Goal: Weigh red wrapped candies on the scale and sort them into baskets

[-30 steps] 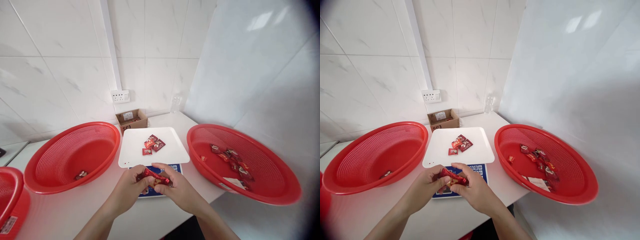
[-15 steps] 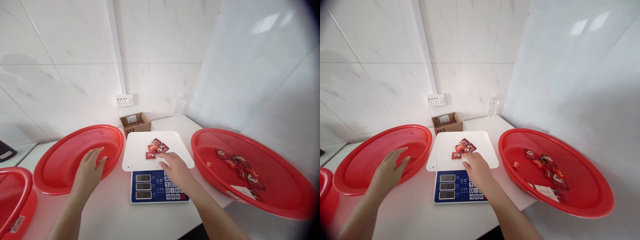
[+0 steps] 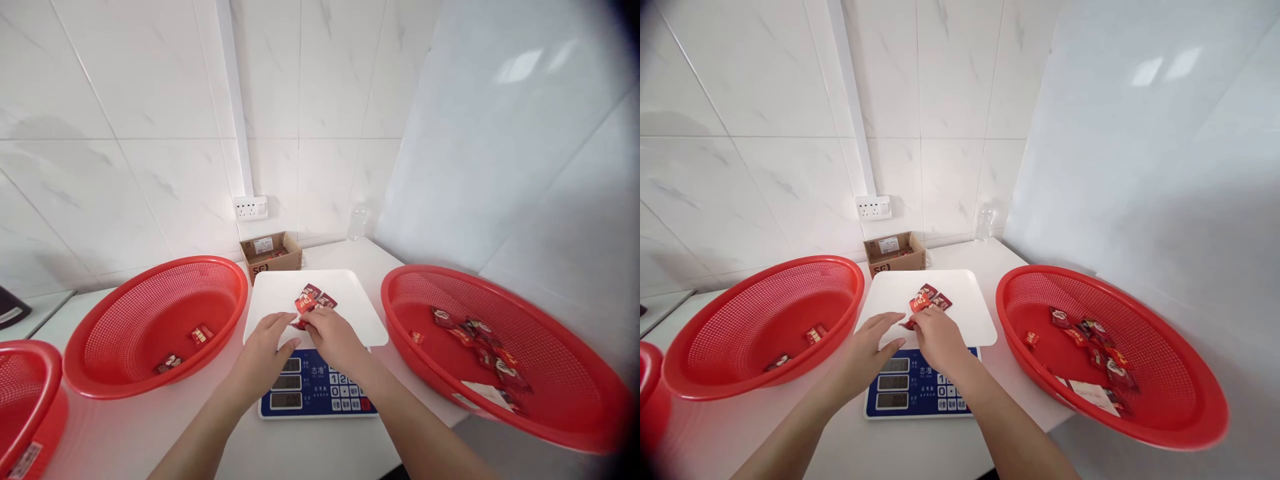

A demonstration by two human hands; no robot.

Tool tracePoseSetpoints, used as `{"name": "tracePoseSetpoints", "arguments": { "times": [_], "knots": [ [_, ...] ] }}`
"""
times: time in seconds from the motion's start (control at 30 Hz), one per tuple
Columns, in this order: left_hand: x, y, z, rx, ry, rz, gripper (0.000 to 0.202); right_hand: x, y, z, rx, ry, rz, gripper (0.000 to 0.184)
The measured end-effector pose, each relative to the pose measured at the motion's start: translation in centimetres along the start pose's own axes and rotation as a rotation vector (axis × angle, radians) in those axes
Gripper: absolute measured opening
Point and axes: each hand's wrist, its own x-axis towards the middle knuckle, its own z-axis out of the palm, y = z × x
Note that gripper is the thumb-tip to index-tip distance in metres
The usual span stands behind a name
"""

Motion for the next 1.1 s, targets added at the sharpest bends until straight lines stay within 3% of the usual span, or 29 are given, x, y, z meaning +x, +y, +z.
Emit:
{"name": "tracePoseSetpoints", "arguments": {
  "times": [0.17,0.37,0.5,0.57,0.67,0.8,0.9,1.0,1.1],
  "knots": [
    [0.2,0.3,-0.4,-0.083,0.053,-0.02,0.021,-0.2,-0.5,-1.1,0.29,0.036,0.003,0.021],
    [-0.9,-3.1,-5.0,0.046,0.313,-0.211,0.024,1.7,1.8,-0.8,0.015,0.086,0.065,0.032],
    [-2.0,-5.4,-7.4,0.179,0.396,-0.319,0.029,2.5,2.6,0.2,-0.02,0.045,0.025,0.039],
    [-2.1,-5.9,-7.2,0.217,0.397,-0.304,0.032,2.6,2.5,0.6,-0.032,0.031,0.013,0.037],
    [-1.7,-5.3,-5.6,0.206,0.337,-0.226,0.036,2.3,2.1,0.6,-0.037,0.026,0.007,0.033],
    [-1.1,-2.9,-2.4,0.093,0.177,-0.08,0.035,1.3,0.8,-0.4,-0.002,0.034,0.006,0.025],
    [-0.9,-0.7,-0.7,-0.014,0.071,0.024,0.033,0.1,-0.9,-1.4,0.152,0.027,0.013,0.015],
    [-0.9,0.4,-0.3,-0.084,0.045,0.057,0.023,-0.8,-1.9,-2.0,0.337,-0.004,0.041,0.008],
    [-0.9,-0.5,-1.6,-0.061,0.129,-0.004,0.022,-0.8,-1.3,-2.3,0.339,-0.026,0.067,0.016]
  ]
}}
